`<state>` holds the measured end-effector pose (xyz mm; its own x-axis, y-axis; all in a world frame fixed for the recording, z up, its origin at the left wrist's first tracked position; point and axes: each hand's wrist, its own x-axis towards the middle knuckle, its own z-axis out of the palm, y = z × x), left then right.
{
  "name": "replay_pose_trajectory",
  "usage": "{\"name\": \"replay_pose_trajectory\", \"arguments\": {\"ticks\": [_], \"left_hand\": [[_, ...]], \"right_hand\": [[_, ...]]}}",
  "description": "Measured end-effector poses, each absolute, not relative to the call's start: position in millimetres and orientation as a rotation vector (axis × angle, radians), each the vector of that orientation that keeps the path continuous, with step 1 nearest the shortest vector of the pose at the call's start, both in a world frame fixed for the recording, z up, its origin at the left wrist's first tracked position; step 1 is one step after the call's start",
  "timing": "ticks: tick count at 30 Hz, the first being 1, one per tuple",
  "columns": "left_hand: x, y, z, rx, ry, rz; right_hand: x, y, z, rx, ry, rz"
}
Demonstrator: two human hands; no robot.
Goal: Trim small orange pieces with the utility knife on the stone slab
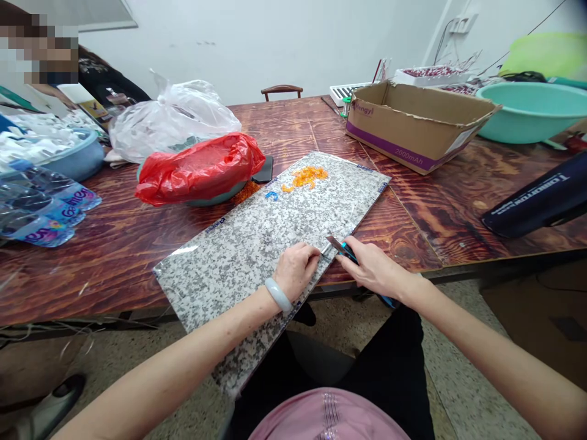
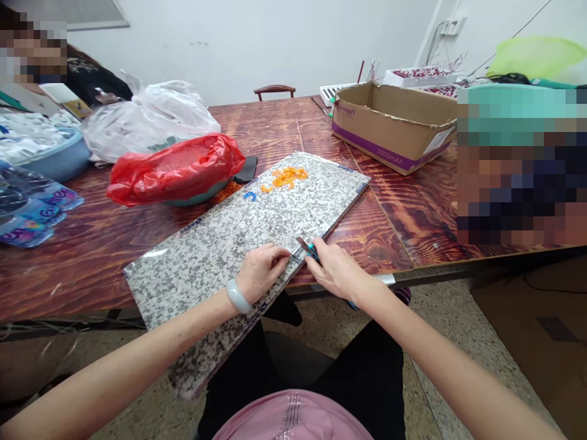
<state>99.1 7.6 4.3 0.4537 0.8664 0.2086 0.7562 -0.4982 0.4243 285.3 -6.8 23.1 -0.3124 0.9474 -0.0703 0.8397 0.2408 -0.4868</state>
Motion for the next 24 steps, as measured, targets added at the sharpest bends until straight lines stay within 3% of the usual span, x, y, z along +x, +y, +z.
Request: {"name": "replay_pose_trajectory", "arguments": {"ticks": [4, 24], "left_hand": [[98.6, 7.3, 4.0, 2.421, 1.407, 0.585], [96.6, 8.7, -0.3, 2.450, 1.390, 0.545]], "right_hand": [[275.2, -16.6, 23.9, -1.801, -2.468, 0.475], [249.2, -29.1, 28.6, -2.076, -2.594, 0.288]]}}
